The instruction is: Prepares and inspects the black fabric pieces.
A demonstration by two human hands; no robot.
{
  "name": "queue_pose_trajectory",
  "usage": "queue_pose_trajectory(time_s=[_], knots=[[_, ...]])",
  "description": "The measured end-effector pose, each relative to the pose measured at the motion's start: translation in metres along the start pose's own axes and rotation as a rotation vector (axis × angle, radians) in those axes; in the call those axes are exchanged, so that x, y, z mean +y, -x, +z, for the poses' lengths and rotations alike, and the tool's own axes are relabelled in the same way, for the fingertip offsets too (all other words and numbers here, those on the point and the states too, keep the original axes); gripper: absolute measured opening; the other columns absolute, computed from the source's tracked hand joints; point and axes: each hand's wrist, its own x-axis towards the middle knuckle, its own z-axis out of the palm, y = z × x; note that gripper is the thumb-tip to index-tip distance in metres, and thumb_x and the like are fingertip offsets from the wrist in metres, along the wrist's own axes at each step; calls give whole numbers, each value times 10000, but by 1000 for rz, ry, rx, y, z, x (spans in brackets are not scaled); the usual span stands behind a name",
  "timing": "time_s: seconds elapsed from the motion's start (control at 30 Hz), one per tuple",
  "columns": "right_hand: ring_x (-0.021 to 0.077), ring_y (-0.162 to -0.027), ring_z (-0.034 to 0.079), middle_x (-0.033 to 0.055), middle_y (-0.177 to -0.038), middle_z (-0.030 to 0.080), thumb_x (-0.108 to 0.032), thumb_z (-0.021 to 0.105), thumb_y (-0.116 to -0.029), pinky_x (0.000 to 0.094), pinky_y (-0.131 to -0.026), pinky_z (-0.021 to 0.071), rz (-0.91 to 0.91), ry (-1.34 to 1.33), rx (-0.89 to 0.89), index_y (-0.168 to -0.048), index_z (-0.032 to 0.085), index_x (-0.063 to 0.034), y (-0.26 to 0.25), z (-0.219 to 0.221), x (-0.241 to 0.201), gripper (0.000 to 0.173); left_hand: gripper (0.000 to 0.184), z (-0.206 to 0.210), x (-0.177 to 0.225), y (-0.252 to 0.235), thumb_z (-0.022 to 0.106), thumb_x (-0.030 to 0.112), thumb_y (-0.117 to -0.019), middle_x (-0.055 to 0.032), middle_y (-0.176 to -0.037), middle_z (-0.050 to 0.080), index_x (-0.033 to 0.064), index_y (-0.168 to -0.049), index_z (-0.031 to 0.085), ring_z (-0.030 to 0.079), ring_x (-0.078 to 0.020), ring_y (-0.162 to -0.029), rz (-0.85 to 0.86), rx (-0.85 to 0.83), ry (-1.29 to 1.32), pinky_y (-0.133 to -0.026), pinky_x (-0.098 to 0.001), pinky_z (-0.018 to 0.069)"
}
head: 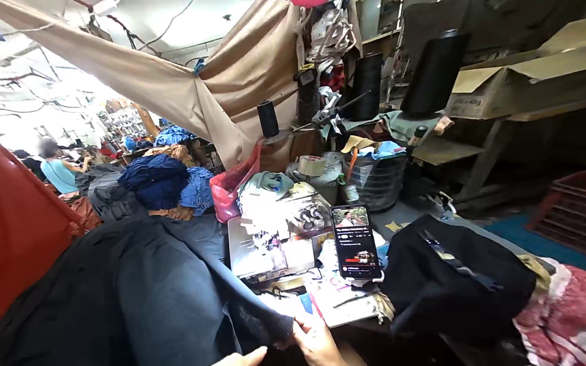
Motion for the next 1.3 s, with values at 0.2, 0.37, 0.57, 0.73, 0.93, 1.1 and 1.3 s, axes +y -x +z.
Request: queue_pose_trajectory(time_s=[0.2,0.37,0.57,0.73,0.93,1.1,1.3], knots=[[14,-849,689,32,-963,741,79,567,-874,214,-787,589,-202,185,-43,-1058,710,36,-10,-1,-3,237,92,-32,5,-9,671,70,-965,-109,-903,751,26,-978,751,718,-185,-855,15,155,-70,-817,-336,590],[-18,-937,643,-11,-937,726,-50,628,-931,174,-878,528,-346,237,-43,-921,770,-31,-20,0,-19,144,116,-48,0,-26,722,163,-952,-18,-851,739,118,-1036,789,640,-129,-867,109,176,-82,-844,-284,501],[6,-807,664,7,-935,720,36,591,-897,192,-755,570,-160,155,-15,-1045,698,11,-21,4,-20,184,100,-21,-20,-37,680,220,-969,27,-904,743,168,-949,764,643,-163,-996,186,96,-148,-893,-341,472],[-47,-814,629,-47,-881,698,-45,600,-937,142,-760,535,-195,122,7,-932,740,-34,-17,3,-20,141,134,-9,-37,-48,657,306,-987,63,-915,720,231,-976,767,616,-112,-989,266,203,-107,-894,-293,454],[11,-834,679,-6,-903,728,-23,622,-931,177,-784,574,-170,109,15,-980,737,-17,-14,8,-23,125,119,-6,-37,-55,712,296,-957,62,-901,729,191,-945,767,628,-85,-975,195,269,33,-933,-292,470],[7,-845,675,-23,-921,732,-100,708,-921,180,-784,571,-238,92,14,-974,745,-46,-13,11,-23,85,117,-6,-37,-61,719,282,-953,59,-922,732,179,-935,774,633,-69,-991,175,286,79,-952,-276,473],[6,-1023,678,8,-1039,755,-122,698,-933,192,-933,554,-358,227,-71,-988,768,-42,-11,10,-23,120,129,-10,-36,-66,719,273,-957,30,-1128,749,158,-945,777,632,-91,-1137,178,254,146,-1025,-292,479]])
